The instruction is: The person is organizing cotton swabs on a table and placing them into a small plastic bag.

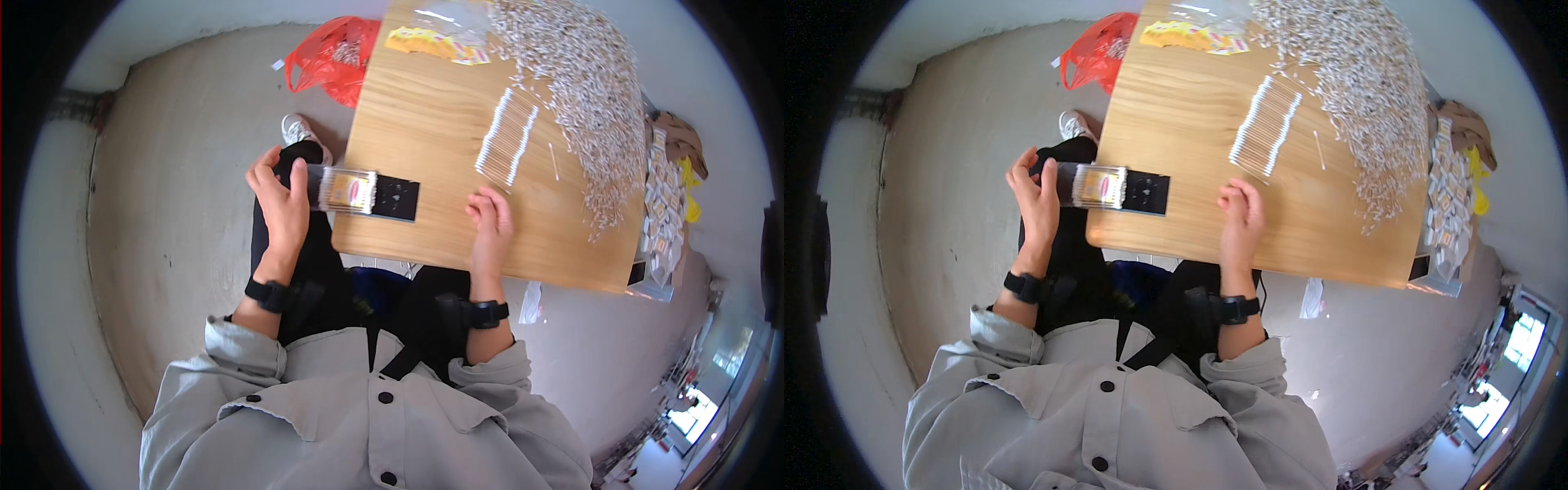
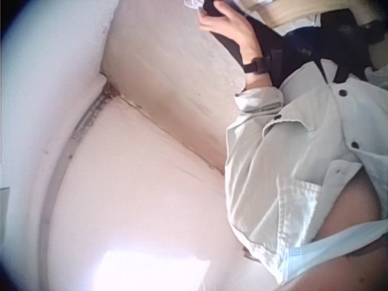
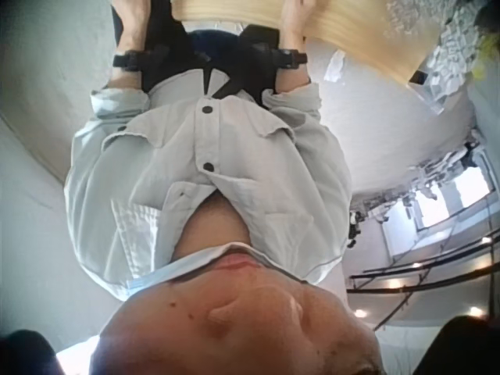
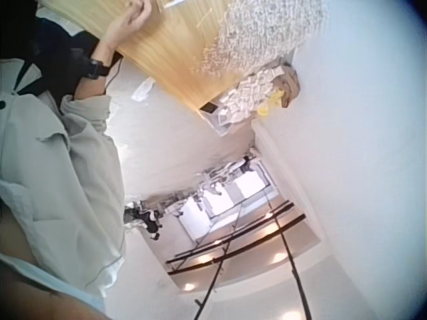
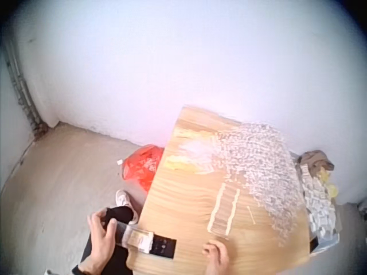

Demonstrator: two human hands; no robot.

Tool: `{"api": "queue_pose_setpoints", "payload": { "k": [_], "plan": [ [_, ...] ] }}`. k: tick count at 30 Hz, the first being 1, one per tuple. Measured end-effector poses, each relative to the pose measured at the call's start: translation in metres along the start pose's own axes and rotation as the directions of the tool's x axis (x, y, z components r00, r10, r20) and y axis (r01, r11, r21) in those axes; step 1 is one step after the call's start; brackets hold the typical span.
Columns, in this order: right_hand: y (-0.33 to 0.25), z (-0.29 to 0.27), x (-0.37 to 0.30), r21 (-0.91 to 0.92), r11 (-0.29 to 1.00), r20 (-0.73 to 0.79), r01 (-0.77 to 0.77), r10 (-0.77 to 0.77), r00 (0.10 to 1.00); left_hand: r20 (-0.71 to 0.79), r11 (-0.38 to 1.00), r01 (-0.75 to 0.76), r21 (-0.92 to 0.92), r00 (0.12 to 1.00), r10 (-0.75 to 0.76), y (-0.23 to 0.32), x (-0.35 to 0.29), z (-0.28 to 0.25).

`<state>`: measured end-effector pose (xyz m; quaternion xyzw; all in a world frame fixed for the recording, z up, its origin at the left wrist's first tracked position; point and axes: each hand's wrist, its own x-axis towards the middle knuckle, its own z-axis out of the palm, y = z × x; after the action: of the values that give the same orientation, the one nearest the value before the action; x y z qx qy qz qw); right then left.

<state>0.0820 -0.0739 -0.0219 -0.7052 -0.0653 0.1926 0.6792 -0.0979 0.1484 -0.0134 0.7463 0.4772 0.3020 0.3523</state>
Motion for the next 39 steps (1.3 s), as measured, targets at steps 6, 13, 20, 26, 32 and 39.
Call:
{"api": "queue_pose_setpoints", "payload": {
  "k": [6,13,20,26,32,39],
  "plan": [
    [-0.016,-0.047,0.019,-0.049,0.997,-0.091,-0.065,0.060,0.994,0.371,0.878,-0.476,-0.052,0.807,0.459,0.086,-0.047,0.058],
    [-0.013,-0.057,0.035,0.060,0.998,0.086,-0.026,0.021,0.996,0.567,0.680,-0.733,0.026,0.571,0.594,0.120,-0.059,0.153],
    [0.001,-0.078,0.023,0.187,0.982,0.070,-0.013,0.000,0.998,0.626,0.571,-0.788,0.230,0.569,0.534,0.125,-0.048,0.192],
    [-0.001,-0.078,0.026,0.299,0.954,-0.012,0.001,0.003,1.000,0.643,0.543,-0.796,0.268,0.567,0.515,0.124,-0.053,0.193],
    [-0.001,-0.075,0.026,0.340,0.940,-0.026,-0.004,0.014,1.000,0.615,0.526,-0.803,0.280,0.571,0.544,0.120,-0.056,0.189],
    [0.002,-0.074,0.025,0.324,0.946,-0.059,0.017,0.002,0.998,0.594,0.529,-0.811,0.248,0.559,0.579,0.114,-0.065,0.179]
  ]
}}
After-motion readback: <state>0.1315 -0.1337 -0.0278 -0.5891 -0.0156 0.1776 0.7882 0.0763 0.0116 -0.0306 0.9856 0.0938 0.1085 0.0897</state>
